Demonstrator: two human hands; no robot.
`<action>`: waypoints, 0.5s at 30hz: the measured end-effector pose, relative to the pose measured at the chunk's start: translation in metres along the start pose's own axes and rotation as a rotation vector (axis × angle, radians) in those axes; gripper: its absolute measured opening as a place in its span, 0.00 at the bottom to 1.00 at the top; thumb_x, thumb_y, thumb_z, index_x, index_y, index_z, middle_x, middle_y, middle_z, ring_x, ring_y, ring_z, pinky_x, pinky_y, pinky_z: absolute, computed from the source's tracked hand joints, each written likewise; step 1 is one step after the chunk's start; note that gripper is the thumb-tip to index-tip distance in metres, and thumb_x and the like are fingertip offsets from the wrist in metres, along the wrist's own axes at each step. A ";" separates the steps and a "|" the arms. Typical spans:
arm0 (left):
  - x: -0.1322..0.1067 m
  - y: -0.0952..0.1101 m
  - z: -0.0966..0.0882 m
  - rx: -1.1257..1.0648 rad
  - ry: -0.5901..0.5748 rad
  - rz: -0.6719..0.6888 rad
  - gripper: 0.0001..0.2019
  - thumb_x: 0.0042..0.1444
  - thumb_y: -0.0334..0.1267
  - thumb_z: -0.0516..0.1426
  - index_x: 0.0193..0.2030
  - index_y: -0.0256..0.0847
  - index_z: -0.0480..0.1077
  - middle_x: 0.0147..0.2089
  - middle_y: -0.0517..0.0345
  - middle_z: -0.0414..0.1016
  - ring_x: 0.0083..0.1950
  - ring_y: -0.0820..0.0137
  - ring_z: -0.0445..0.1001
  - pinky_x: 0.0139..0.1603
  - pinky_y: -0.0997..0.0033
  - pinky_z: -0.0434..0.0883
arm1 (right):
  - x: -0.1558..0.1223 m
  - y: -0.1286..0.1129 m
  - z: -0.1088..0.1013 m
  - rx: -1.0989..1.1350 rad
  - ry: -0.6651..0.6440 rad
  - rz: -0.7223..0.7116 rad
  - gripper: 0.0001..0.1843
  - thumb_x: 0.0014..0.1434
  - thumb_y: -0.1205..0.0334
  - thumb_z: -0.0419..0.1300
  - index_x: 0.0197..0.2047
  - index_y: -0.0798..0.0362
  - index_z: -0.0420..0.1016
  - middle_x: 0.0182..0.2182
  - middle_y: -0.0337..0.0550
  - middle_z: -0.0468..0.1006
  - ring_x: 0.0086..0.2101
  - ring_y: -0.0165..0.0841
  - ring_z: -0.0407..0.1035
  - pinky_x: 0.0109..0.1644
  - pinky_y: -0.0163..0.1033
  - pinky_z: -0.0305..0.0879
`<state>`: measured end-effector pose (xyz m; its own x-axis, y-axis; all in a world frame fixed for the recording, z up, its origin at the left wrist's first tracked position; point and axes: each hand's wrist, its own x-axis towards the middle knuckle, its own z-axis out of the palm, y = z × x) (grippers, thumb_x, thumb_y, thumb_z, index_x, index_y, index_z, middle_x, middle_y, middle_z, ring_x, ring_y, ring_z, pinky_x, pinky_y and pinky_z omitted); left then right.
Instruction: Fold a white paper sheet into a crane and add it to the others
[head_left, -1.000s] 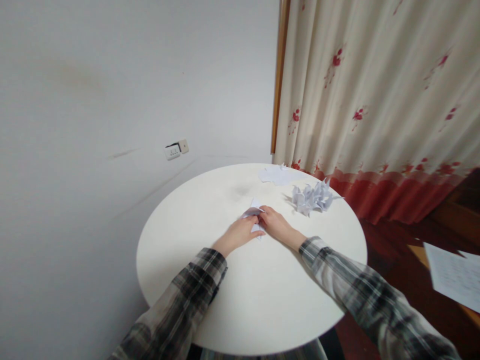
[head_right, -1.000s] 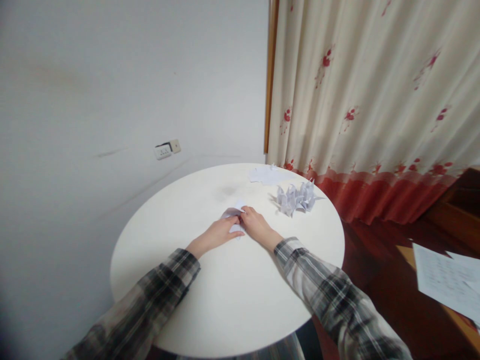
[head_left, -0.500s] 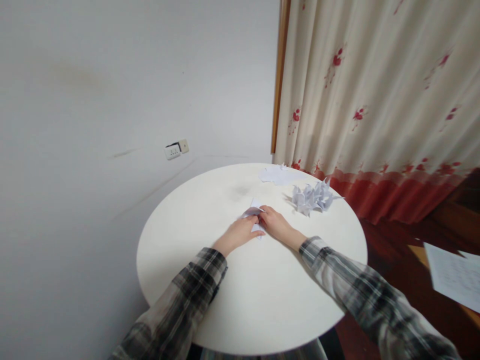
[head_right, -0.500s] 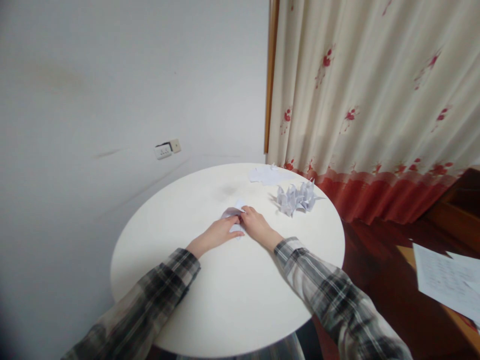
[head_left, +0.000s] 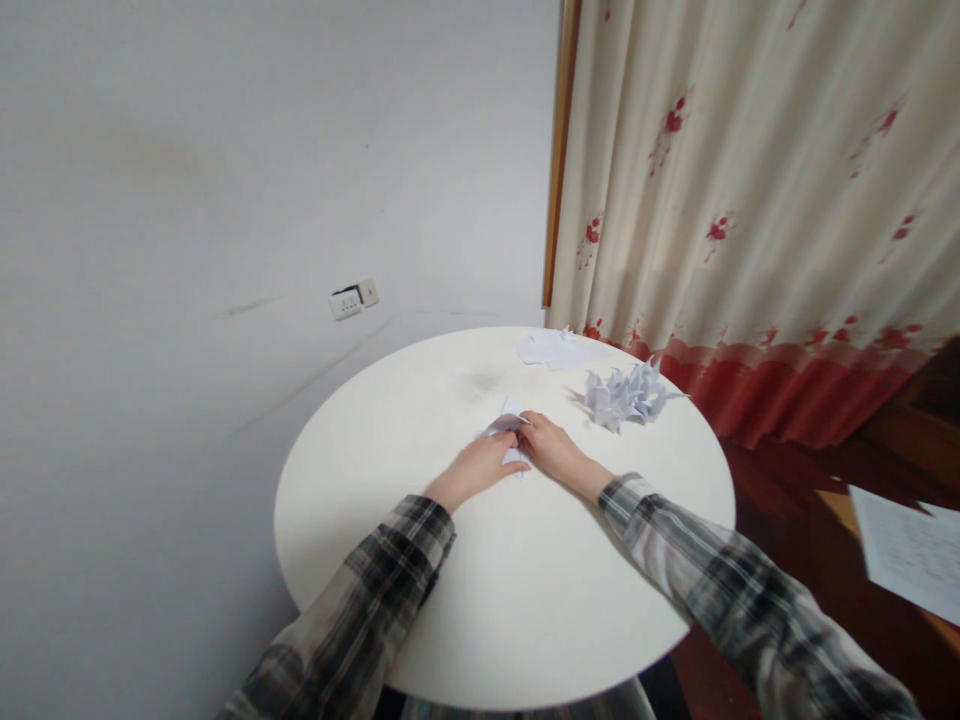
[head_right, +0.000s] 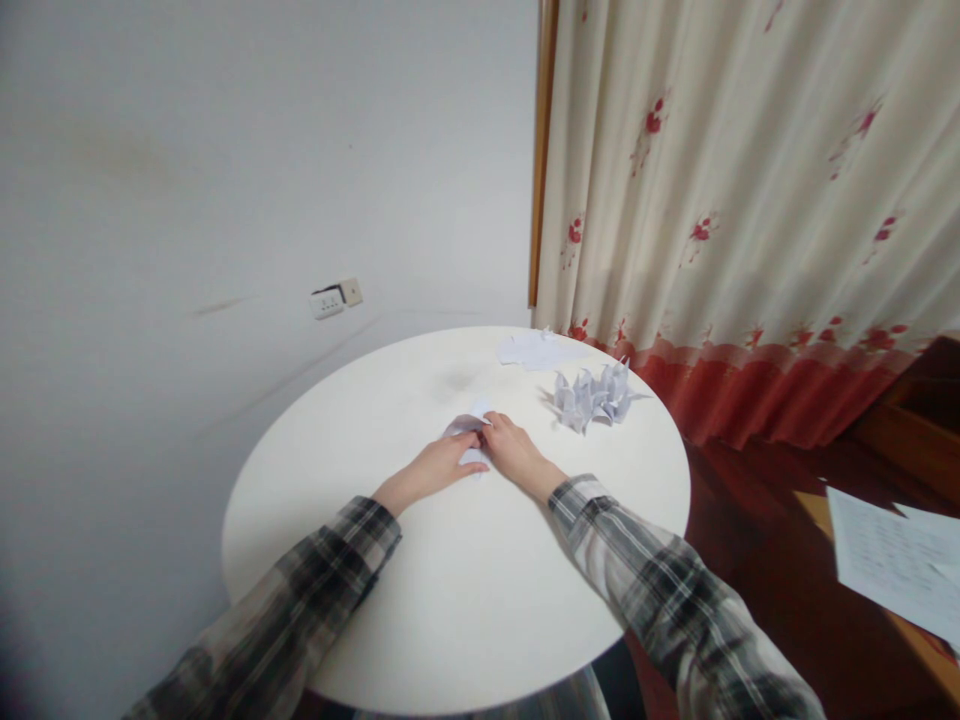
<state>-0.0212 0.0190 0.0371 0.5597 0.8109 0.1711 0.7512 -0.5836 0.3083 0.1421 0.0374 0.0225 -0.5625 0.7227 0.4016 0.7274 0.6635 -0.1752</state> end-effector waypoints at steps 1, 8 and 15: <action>0.000 0.000 0.000 -0.002 0.000 0.004 0.16 0.51 0.46 0.55 0.43 0.39 0.64 0.45 0.50 0.71 0.45 0.62 0.70 0.44 0.66 0.65 | 0.000 0.000 0.000 -0.001 0.002 -0.001 0.05 0.58 0.67 0.52 0.37 0.57 0.67 0.41 0.47 0.65 0.41 0.32 0.60 0.44 0.37 0.61; 0.000 0.001 0.000 -0.008 -0.014 -0.005 0.15 0.51 0.45 0.55 0.44 0.40 0.64 0.46 0.51 0.71 0.46 0.62 0.69 0.45 0.66 0.65 | 0.000 -0.002 -0.002 0.000 -0.019 0.017 0.07 0.59 0.67 0.50 0.39 0.57 0.67 0.42 0.48 0.65 0.42 0.32 0.60 0.45 0.37 0.60; 0.001 -0.001 0.001 0.000 -0.010 0.004 0.16 0.51 0.46 0.56 0.43 0.40 0.64 0.46 0.51 0.70 0.45 0.61 0.70 0.44 0.65 0.65 | -0.001 -0.004 -0.004 0.002 -0.021 0.022 0.06 0.58 0.68 0.50 0.39 0.57 0.67 0.42 0.48 0.65 0.43 0.32 0.60 0.44 0.36 0.61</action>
<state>-0.0209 0.0201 0.0363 0.5661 0.8081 0.1630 0.7492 -0.5868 0.3074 0.1414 0.0332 0.0269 -0.5545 0.7408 0.3792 0.7390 0.6478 -0.1851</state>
